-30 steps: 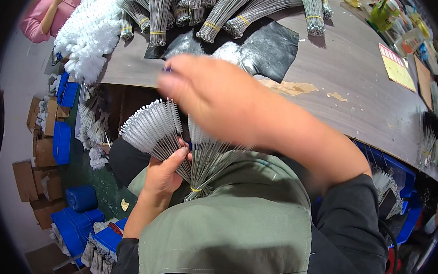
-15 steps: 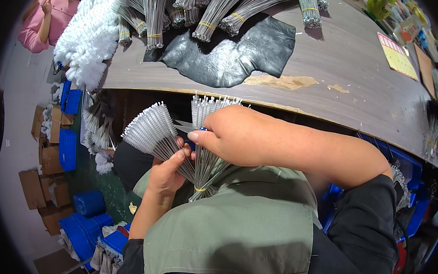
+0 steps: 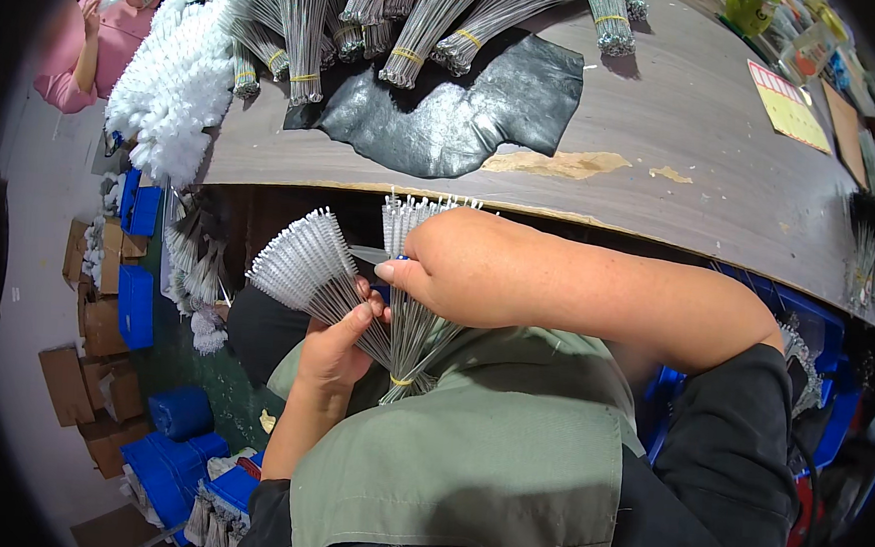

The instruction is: Sorting and preparing bundles of small cleaning brushes using small metal snips.

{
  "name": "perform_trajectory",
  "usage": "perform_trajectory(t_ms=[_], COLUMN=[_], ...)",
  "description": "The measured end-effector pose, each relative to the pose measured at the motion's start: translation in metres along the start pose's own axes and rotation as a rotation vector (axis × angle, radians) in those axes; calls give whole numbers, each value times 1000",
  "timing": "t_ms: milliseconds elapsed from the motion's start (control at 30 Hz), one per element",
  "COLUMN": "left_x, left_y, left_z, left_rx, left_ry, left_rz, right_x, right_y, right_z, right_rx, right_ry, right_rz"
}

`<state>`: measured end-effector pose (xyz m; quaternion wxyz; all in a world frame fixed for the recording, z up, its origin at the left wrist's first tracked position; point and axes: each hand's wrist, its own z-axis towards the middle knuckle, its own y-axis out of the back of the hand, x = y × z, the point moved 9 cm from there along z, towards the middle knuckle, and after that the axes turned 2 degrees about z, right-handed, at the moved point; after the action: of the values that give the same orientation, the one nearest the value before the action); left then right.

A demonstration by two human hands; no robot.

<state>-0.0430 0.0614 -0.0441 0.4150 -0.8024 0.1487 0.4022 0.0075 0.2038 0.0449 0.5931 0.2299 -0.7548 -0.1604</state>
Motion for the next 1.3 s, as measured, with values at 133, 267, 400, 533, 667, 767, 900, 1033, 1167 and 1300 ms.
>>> perform_trajectory(t_ms=[133,267,400,533,667,767,900,1033,1167,1300], left_x=[1,0,0,1,1,1,1,1,-1,-1], left_y=[0,-1,0,0,0,-1,-3,-2,-5,-5], left_z=[1,2,1,1,2,3,3,4,3,3], left_rx=[3,4,-5,0,-9,8,19,19,25,30], left_ry=[19,-7,-6,-5,-9,-9,13,14,20,5], left_rz=[-19,-6,1,9,26,27,4,-17,-17,-7], right_x=[0,0,-1,-2,-2,-1,-1,-4,-3,-7], right_y=[2,3,1,0,0,0,1,3,1,-2], right_z=[-1,0,2,2,1,2,2,0,0,1], right_rx=[-15,-6,0,3,10,-5,-10,-23,12,48], right_ry=[10,-1,-5,-20,-24,7,31,24,8,-24], right_rz=[16,7,-3,8,3,-9,-25,-11,17,42])
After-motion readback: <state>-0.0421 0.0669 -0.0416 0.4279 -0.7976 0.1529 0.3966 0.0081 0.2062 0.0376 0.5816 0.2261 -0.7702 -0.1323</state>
